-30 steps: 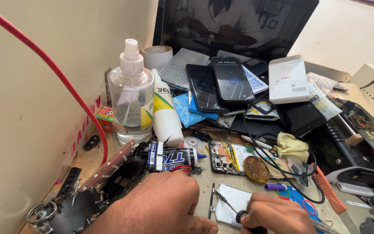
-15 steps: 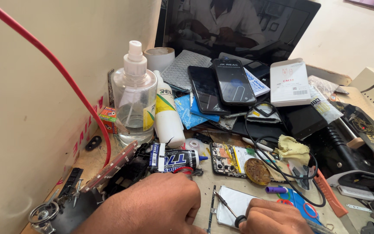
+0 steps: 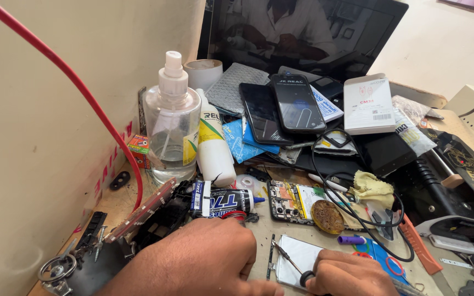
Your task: The person solders a small flex-cable component on a phone repair workbench, holding the part steady with one hand while applying a soldering iron to its contacts. They reposition the component and continue soldering along it, with a disassembled phone and repair supplies on the bench.
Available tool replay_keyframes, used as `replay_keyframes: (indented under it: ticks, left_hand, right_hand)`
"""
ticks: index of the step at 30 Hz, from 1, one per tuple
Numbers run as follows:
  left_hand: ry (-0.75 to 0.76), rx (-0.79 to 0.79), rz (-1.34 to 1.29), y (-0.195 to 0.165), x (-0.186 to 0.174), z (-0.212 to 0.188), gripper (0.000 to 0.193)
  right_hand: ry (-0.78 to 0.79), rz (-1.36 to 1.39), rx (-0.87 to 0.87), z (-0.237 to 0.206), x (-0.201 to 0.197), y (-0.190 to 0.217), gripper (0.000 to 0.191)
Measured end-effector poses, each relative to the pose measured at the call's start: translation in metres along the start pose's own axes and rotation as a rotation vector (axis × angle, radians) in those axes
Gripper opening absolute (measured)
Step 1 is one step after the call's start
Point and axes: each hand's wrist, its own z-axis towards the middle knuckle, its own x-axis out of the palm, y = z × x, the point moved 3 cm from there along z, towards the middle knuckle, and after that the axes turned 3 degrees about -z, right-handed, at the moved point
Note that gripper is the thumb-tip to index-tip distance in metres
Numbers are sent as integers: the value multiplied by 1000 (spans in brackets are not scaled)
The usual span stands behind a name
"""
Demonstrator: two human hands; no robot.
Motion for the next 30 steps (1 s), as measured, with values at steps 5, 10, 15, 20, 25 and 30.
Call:
replay_keyframes:
  ticks: [5,10,15,20,25,30]
  left_hand:
    - [-150,-76,-49,-6,2,3,45]
    - [-164,-148,-72,-6,4,8,47]
    - [-167,-268,-98,-9,2,6,49]
    - [-91,-349,-99,-11,-1,4,56]
    - [-72,-370,-105,-13,-3,-1,59]
    - [-63,-370,-102,-15,-5,-3,60]
  right_hand:
    - [-27,48,-35,2,-4,-3,26]
    - [41,67,31,2,-5,-9,23]
    - [-1,220,105,-1,-8,-14,20]
    - [-83,304,179,-11,-3,-29,19]
    - [-108,618,329,-24,1,-46,14]
    - [-108,710,374,-29,2,-54,20]
